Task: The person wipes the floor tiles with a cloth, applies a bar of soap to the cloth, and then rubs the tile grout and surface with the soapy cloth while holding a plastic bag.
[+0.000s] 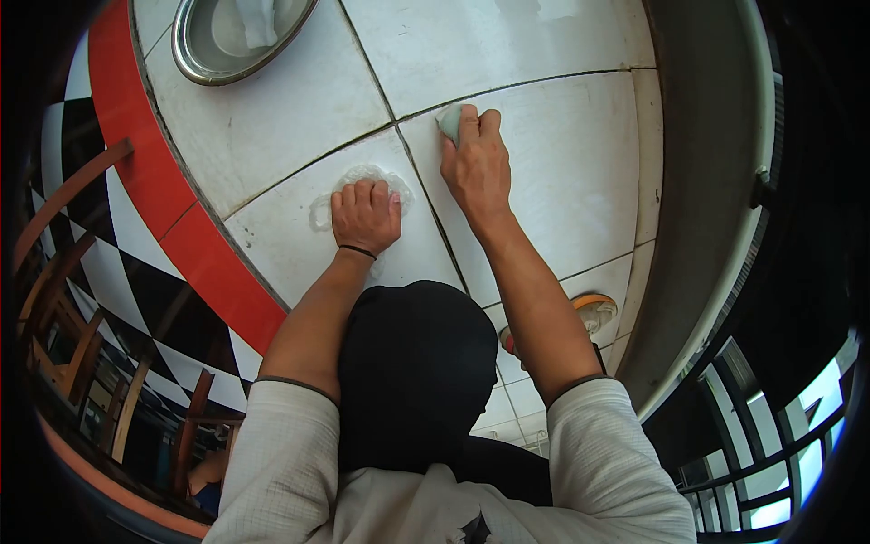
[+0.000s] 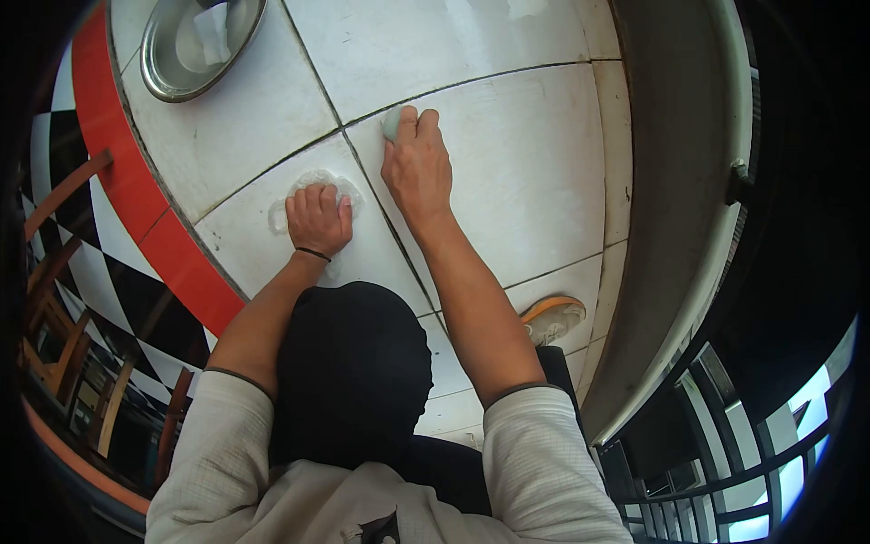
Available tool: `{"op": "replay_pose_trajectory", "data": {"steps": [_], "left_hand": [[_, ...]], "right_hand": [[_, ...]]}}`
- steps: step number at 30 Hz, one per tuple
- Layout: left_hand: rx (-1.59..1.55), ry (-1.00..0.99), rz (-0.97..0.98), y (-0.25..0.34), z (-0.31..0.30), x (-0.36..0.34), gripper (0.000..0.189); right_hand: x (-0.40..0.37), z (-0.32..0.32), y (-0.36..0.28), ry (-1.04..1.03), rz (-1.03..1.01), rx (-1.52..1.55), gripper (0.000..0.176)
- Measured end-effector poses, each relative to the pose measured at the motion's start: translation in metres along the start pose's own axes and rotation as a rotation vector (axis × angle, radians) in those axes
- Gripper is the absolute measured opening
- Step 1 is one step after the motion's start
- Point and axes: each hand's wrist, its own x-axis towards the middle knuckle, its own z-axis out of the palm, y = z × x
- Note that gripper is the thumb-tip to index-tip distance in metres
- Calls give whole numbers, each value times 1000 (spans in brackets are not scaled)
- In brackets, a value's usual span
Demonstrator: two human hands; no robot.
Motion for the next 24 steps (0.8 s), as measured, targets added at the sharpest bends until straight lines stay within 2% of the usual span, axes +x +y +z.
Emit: {"op": "replay_pose_trajectory", "data": {"steps": [3, 6, 10, 14, 15, 19, 23, 24], "left_hand": [[-3, 0, -8, 1, -1, 1, 29], [-7, 1, -10, 1, -1, 0, 30], [-8, -5, -8, 1, -1, -1, 31], [-12, -2, -1, 0, -2, 1, 31], [-14, -3, -4, 1, -2, 1, 31], [-7, -15, -3, 0, -3, 1, 32], [-1, -15, -10, 1, -3, 0, 32], [4, -18, -10, 1, -3, 2, 32]], "right_hand": [[-35, -4, 0, -66, 39, -13, 47], [-34, 0, -2, -47, 13, 24, 49], [2, 17, -16, 51, 23, 68, 50], [-35, 11, -17, -30, 48, 42, 52], [-46, 9, -20, -78, 49, 31, 58], [-26, 14, -24, -89, 32, 43, 54], [-10, 19, -38, -43, 102, 70, 49], [-10, 22, -36, -56, 23, 76, 49]]}}
